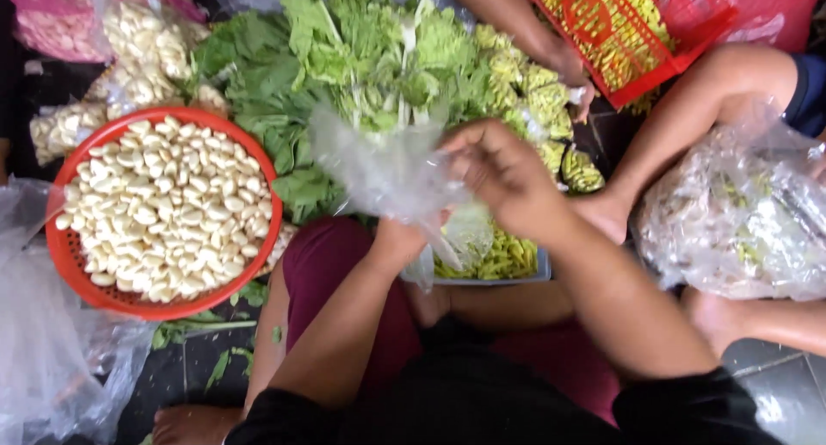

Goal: The person sorts green peppers from a blue container into small plastic bags by hand while sitting on the floor surrounded by other produce.

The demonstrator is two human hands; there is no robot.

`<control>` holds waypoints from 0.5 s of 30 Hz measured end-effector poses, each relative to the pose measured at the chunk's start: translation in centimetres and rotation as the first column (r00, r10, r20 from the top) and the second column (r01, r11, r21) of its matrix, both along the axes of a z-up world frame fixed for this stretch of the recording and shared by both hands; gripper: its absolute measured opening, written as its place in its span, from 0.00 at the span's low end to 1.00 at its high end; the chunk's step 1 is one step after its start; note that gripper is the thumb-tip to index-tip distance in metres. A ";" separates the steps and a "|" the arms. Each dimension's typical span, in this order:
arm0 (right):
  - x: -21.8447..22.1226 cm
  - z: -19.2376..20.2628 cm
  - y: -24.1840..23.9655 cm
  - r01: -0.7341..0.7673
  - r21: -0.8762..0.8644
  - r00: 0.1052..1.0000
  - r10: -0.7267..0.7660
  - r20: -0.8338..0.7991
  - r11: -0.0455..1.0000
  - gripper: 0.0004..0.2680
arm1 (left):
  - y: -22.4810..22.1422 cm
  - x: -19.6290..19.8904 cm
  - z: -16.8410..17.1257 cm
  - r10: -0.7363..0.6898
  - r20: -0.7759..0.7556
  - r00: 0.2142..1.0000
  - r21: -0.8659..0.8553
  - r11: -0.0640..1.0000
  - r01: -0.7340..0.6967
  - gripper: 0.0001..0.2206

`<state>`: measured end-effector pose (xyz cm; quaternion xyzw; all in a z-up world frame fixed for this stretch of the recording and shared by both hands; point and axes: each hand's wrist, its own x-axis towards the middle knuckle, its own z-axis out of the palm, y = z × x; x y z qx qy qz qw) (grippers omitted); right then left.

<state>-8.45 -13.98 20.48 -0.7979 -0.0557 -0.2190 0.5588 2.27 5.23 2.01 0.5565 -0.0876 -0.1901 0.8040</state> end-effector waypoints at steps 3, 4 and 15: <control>0.8 -6.1 -0.7 -0.003 0.140 0.999 -0.004 0.053 0.990 0.11 | 0.0 0.5 -0.4 0.130 -0.034 0.991 0.037 0.991 -0.128 0.28; 0.9 -10.5 -2.0 0.159 -0.073 0.987 -0.160 -0.014 0.985 0.11 | 0.0 0.7 -0.5 0.194 -0.052 0.980 0.059 0.980 -0.191 0.28; -4.3 -26.4 -8.5 0.544 -0.692 0.785 -0.579 0.220 0.474 0.09 | -1.9 3.2 4.5 0.434 -0.163 0.886 0.109 0.901 -0.421 0.28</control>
